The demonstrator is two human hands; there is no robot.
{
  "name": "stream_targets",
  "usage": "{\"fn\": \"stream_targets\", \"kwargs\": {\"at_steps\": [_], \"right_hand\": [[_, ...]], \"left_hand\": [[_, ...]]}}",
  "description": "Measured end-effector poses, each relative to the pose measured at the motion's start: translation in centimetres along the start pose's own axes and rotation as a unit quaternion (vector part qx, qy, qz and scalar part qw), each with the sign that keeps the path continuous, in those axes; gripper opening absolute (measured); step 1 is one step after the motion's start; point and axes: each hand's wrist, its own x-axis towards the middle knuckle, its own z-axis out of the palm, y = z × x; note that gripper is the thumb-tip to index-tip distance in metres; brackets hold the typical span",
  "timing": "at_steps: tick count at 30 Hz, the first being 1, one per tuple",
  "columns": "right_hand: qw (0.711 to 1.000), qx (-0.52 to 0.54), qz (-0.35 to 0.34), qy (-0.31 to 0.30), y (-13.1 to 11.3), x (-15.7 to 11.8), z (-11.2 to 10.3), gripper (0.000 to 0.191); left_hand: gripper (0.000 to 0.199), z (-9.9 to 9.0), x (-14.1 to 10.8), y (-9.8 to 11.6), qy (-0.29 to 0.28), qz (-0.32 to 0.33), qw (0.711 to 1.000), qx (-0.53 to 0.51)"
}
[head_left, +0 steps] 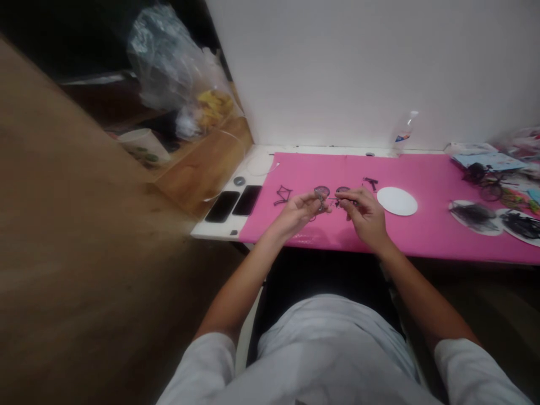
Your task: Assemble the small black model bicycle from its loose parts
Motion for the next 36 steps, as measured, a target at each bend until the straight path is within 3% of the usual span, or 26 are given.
{"fn": "stream_targets", "kwargs": {"at_steps": [5, 13, 27, 36], "right_hand": [[0.997, -0.032, -0.065, 0.031, 0.1, -0.1, 0.2, 0.014], [0.99, -0.054, -0.124, 0.045, -0.1, -0.1, 0.3, 0.01], [0.984, -0.089, -0.152, 0.035, -0.3, -0.1, 0.3, 0.016], [0.984, -0.084, -0.155, 0.029, -0.1, -0.4, 0.4, 0.012]], "left_hand": [[0.039, 0.2, -0.1, 0.1, 0.025, -0.011, 0.999, -0.023], [0.034, 0.1, -0.1, 0.4, 0.007, -0.032, 0.999, -0.035], [0.024, 0.1, -0.1, 0.7, -0.011, -0.049, 0.997, -0.05], [0.029, 0.2, -0.2, 1.3, -0.023, -0.076, 0.996, -0.048]]}}
